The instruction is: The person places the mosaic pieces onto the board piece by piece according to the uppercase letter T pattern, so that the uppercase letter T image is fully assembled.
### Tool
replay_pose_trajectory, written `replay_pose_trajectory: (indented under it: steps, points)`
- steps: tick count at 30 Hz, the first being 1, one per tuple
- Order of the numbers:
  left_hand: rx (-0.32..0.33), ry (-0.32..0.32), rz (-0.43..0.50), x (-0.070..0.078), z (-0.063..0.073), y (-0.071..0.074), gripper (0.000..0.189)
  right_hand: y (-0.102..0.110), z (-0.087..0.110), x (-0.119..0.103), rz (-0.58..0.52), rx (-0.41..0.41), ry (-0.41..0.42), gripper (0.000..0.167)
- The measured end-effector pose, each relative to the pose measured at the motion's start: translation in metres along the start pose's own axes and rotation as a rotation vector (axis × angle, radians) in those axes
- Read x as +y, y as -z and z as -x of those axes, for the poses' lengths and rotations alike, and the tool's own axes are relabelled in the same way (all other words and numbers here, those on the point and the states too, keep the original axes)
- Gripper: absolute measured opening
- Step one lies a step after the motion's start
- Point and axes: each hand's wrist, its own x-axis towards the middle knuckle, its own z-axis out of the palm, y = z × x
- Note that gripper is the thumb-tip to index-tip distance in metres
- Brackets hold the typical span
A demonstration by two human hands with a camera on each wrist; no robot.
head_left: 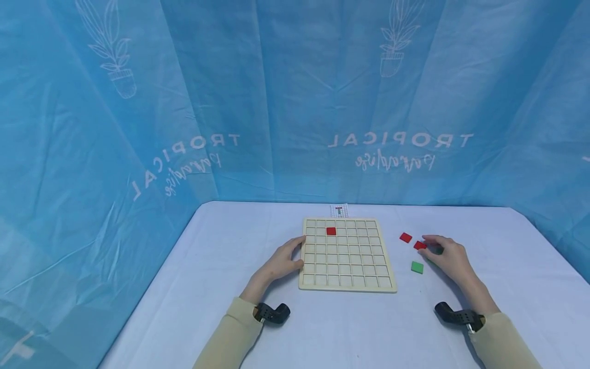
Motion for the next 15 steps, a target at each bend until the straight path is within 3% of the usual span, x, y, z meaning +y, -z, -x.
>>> replay_pose_trajectory:
  steps: [4,9,13,15]
  points:
    - [-0.002,0.002,0.001,0.001,0.0,0.0,0.072,0.002,0.001,0.0,-0.008,0.009,0.008,0.042]
    - [-0.005,0.005,0.003,0.001,0.0,0.0,0.072,0.013,-0.002,-0.008,-0.058,0.028,-0.043,0.043]
    - [-0.003,0.007,0.007,0.001,0.0,0.0,0.072,0.02,-0.013,-0.01,-0.13,0.059,-0.073,0.046]
    - [-0.001,0.008,0.008,0.002,0.0,0.001,0.072,0.014,-0.022,0.0,-0.122,0.079,-0.077,0.049]
